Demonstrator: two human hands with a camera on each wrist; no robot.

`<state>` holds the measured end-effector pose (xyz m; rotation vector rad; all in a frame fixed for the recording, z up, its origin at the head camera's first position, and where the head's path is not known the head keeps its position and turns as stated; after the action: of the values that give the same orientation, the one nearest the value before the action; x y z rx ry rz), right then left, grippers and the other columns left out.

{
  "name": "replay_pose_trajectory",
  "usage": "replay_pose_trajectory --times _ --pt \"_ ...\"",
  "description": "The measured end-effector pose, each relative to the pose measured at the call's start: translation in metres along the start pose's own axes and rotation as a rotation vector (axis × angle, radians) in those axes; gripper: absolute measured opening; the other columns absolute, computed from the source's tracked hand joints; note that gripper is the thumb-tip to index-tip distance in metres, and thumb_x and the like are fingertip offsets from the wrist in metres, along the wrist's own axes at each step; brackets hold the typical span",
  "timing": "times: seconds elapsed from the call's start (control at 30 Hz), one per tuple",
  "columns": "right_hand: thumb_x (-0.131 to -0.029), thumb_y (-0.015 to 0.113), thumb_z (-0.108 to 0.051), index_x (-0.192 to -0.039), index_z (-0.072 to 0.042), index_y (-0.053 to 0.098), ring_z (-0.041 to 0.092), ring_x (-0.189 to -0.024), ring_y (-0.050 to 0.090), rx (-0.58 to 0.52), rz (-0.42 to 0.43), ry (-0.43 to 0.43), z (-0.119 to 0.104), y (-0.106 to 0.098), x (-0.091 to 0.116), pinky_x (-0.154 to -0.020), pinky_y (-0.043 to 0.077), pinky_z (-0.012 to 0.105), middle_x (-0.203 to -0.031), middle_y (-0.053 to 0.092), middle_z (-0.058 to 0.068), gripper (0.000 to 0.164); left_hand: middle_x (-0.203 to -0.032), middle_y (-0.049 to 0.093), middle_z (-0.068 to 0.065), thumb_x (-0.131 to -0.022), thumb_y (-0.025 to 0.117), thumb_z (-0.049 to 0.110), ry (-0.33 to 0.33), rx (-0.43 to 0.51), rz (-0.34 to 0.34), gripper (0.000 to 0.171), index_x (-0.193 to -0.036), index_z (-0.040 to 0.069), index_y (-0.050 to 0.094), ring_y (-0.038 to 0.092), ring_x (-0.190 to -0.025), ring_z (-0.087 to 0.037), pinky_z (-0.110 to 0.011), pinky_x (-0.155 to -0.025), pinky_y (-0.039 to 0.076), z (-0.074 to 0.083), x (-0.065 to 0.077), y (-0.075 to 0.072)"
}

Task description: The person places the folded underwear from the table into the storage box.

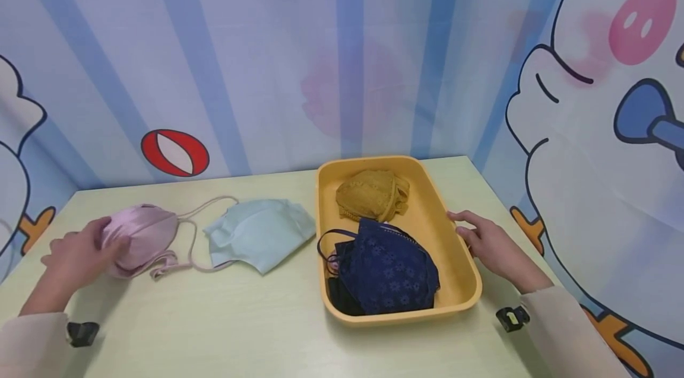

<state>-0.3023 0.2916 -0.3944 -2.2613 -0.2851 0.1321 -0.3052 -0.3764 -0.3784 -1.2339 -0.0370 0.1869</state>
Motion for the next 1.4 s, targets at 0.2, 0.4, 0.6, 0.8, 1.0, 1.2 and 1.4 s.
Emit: replay_pose_trajectory --times 0.2,0.4,0.6,0.8,1.0,1.2,1.4 --pt "-0.102 0.042 -0.019 -0.141 -0.003 0.040 0.021 -0.084 0.066 0.012 0.002 0.003 -0.001 -0.001 0.000 -0.070 0.054 0.040 -0.109 0.064 0.019 0.042 -0.127 0.034 -0.038 -0.089 0.064 0.025 0.126 0.049 0.198 0.064 -0.136 -0.007 0.035 0.025 -0.116 -0.056 -0.069 -0.087 0.021 0.059 0.008 -0.025" --pt "-0.103 0.041 -0.020 -0.141 -0.003 0.040 0.021 -0.085 0.066 0.019 0.006 0.007 -0.002 -0.001 0.001 -0.071 0.053 0.040 -0.109 0.064 0.019 0.042 -0.125 0.050 -0.028 -0.086 0.070 0.030 0.331 0.108 -0.067 0.073 -0.139 -0.002 0.033 0.038 -0.114 -0.046 -0.058 -0.086 0.041 0.135 0.013 0.009" --pt "-0.103 0.041 -0.021 -0.140 -0.001 0.040 0.021 -0.085 0.066 -0.002 0.007 -0.018 -0.005 0.002 0.001 -0.069 0.054 0.039 -0.114 0.061 0.023 0.043 -0.115 0.059 -0.022 -0.082 0.074 0.036 0.372 0.000 -0.278 0.075 -0.139 0.003 0.037 0.048 -0.103 -0.040 -0.050 -0.083 0.043 0.160 0.003 0.057" --pt "-0.102 0.042 -0.022 -0.141 -0.001 0.039 0.019 -0.082 0.066 -0.008 0.005 -0.025 -0.005 0.002 0.001 -0.068 0.054 0.037 -0.110 0.063 0.020 0.044 -0.106 0.061 -0.016 -0.080 0.076 0.031 0.356 -0.022 -0.310 0.061 -0.128 0.005 0.047 0.048 -0.093 -0.035 -0.040 -0.071 0.044 0.161 -0.004 0.077" --pt "-0.102 0.042 -0.022 -0.140 -0.001 0.039 0.023 -0.086 0.067 0.000 0.007 -0.013 -0.002 0.000 0.001 -0.069 0.054 0.037 -0.113 0.062 0.022 0.044 -0.099 0.061 -0.013 -0.081 0.074 0.018 0.340 -0.039 -0.287 0.047 -0.119 0.003 0.049 0.045 -0.091 -0.034 -0.039 -0.068 0.042 0.159 -0.008 0.084" --pt "-0.102 0.042 -0.021 -0.140 -0.001 0.040 0.023 -0.086 0.066 0.001 0.008 -0.007 -0.003 0.000 0.001 -0.069 0.054 0.037 -0.113 0.062 0.022 0.043 -0.081 0.061 -0.007 -0.087 0.063 0.004 0.409 0.008 -0.148 0.014 -0.101 0.001 0.059 0.050 -0.074 -0.026 -0.039 -0.065 0.043 0.166 -0.010 0.070" --pt "-0.103 0.042 -0.021 -0.140 -0.001 0.040 0.023 -0.086 0.066 0.004 0.007 -0.005 -0.004 0.000 0.001 -0.069 0.054 0.039 -0.112 0.062 0.021 0.043 -0.075 0.056 -0.007 -0.089 0.060 0.000 0.474 0.142 0.005 0.004 -0.092 0.001 0.057 0.051 -0.068 -0.023 -0.037 -0.064 0.046 0.190 -0.011 0.040"
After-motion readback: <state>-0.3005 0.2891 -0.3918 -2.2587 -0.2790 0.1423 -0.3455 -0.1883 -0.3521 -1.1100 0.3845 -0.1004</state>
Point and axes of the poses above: each hand's wrist, its own x-axis away from the middle knuckle, its own y-axis out of the palm, z = x × y, the point moved 10 cm from there along -x, towards the middle knuckle
